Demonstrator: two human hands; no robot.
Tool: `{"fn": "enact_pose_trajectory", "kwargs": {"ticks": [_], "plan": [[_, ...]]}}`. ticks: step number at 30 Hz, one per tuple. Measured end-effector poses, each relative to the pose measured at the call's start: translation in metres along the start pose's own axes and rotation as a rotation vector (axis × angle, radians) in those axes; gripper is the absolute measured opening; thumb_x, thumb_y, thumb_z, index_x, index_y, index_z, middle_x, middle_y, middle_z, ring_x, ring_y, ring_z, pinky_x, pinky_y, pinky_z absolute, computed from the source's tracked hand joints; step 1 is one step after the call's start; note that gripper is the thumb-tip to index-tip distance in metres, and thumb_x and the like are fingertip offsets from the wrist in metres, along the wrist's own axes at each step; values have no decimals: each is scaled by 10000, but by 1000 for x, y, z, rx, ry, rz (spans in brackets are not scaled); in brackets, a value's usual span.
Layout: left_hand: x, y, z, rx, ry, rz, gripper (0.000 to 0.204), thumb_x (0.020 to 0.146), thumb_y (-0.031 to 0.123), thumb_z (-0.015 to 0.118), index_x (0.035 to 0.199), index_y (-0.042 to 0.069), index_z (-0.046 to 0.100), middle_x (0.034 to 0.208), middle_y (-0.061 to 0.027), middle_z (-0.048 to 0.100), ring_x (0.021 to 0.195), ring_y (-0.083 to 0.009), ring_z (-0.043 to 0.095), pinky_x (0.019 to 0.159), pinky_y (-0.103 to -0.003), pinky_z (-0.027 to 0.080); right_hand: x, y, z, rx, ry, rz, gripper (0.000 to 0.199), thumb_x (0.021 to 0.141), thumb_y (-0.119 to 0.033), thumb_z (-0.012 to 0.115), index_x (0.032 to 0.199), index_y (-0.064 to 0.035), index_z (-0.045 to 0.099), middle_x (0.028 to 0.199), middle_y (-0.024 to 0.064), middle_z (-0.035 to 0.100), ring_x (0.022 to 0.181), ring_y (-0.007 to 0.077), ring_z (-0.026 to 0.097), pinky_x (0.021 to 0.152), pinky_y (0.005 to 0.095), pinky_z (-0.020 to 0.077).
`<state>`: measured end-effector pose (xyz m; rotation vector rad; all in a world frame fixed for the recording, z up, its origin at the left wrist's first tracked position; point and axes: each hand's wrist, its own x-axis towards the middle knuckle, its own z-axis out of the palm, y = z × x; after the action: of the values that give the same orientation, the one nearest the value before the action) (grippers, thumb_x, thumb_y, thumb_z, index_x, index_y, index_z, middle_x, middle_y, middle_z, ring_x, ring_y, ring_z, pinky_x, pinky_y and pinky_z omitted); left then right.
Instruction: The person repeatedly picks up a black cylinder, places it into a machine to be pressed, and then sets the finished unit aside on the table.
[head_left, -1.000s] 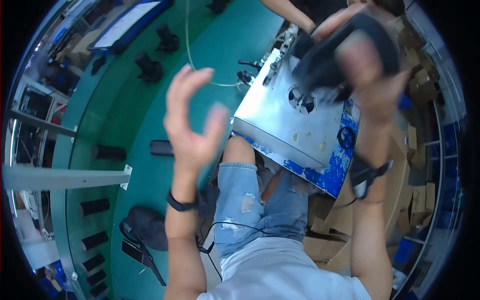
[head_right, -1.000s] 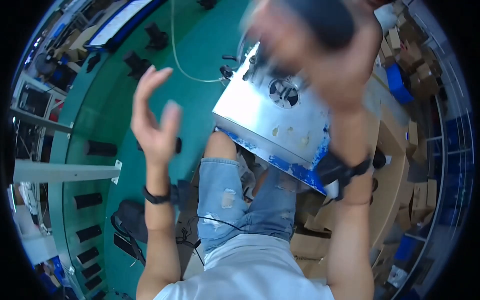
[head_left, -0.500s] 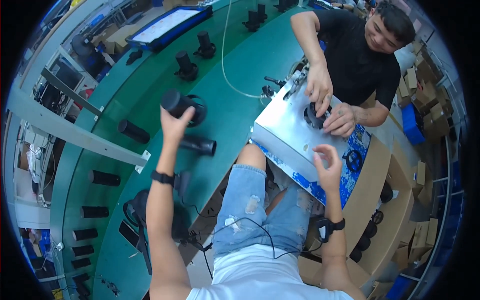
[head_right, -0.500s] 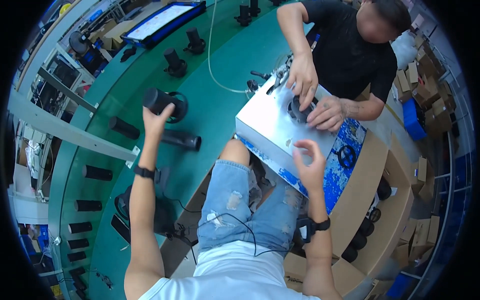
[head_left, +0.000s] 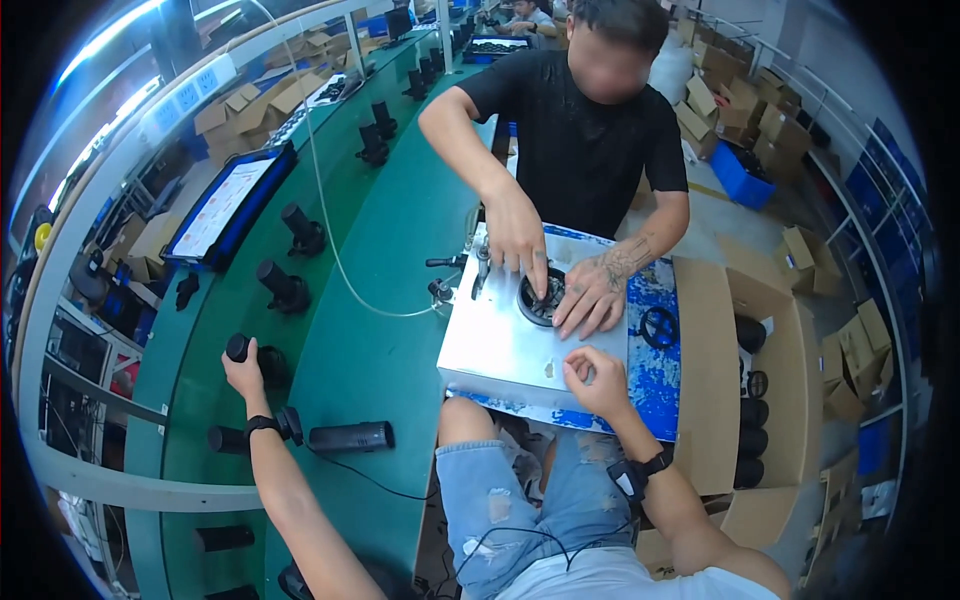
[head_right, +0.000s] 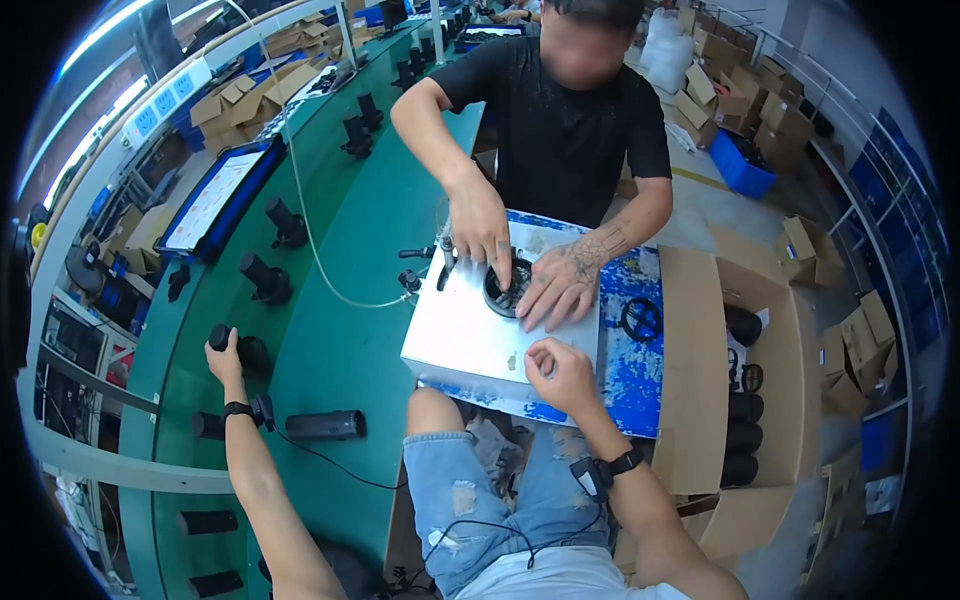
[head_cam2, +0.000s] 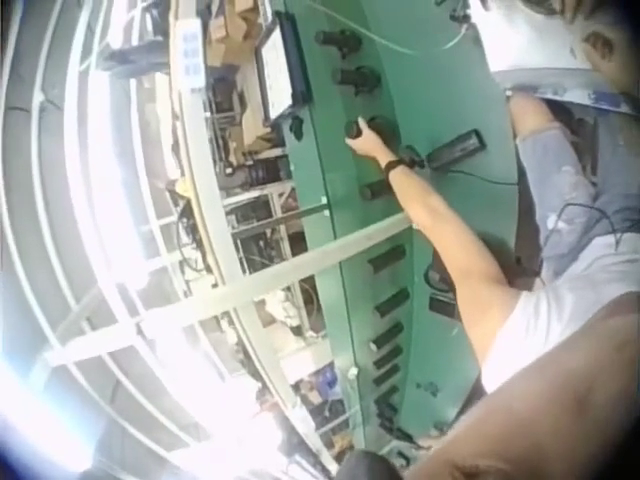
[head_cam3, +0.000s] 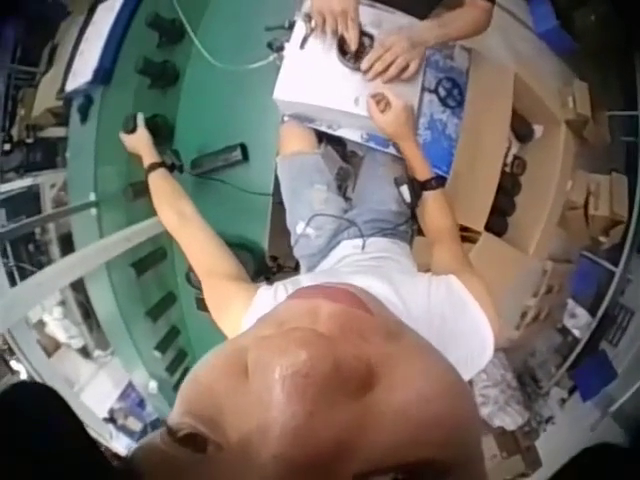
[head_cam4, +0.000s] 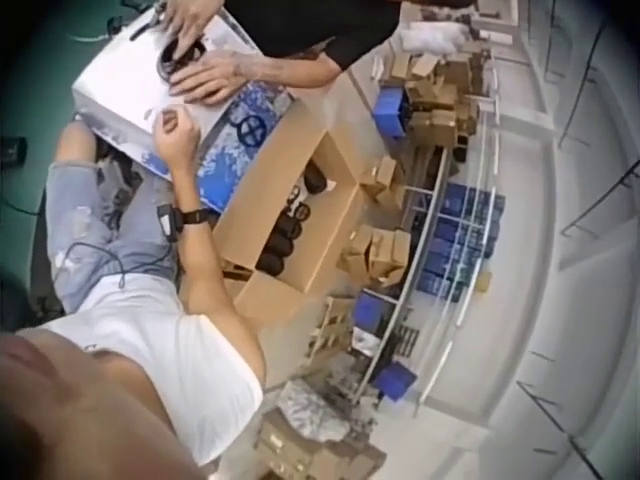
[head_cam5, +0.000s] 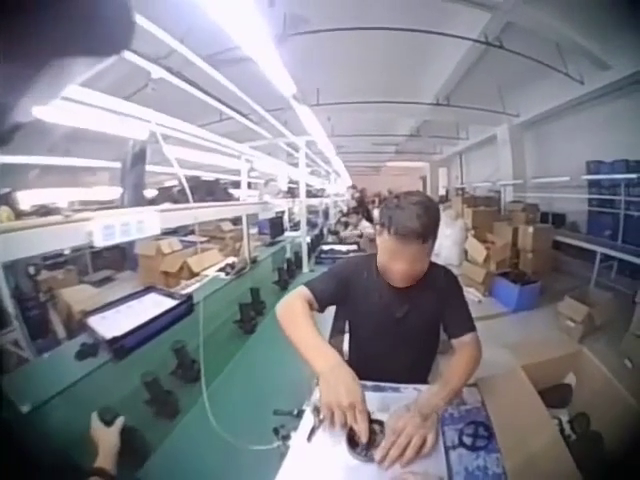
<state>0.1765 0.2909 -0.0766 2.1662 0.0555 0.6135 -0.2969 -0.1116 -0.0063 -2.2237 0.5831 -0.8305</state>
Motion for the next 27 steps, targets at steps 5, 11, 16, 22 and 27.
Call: {"fn": "enact_pose_trajectory", "kwargs": {"ticks": [5,11,16,22,27], "plan": [[5,-20,-15,96,-159,-9,752,722,512,762,1214,-9,534,1139,-218,629,1075,-372,598,931,-443,454,-9,-3,8,-12,17,-29,86,767,-83,699,805,-29,644,658,70,639,533,150,587,526,274,463],[21,-20,-53,59,-38,94,645,805,471,701,1208,-6,538,1156,-206,618,1080,-371,588,931,-427,451,-10,-7,13,43,8,8,122,768,-105,698,853,-41,639,649,59,645,533,165,600,527,290,476],[0,21,-108,763,-234,109,457,873,378,626,1201,66,559,1157,-167,598,1141,-336,535,926,-488,443,-10,5,3,88,-16,-1,131,783,-128,704,850,-28,652,660,64,652,545,148,610,530,275,474],[-54,6,-140,951,-284,26,388,838,312,680,1132,78,583,1162,-146,556,1148,-344,512,880,-543,495,-15,11,-4,280,-50,-10,121,838,-100,681,907,-2,666,717,23,651,605,45,562,553,204,438],[-68,25,-153,837,-221,436,257,831,264,689,937,45,611,982,-138,588,960,-341,582,772,-426,521,-15,16,0,439,-76,59,104,887,-69,620,960,3,638,784,19,656,687,60,596,616,202,462]]}}
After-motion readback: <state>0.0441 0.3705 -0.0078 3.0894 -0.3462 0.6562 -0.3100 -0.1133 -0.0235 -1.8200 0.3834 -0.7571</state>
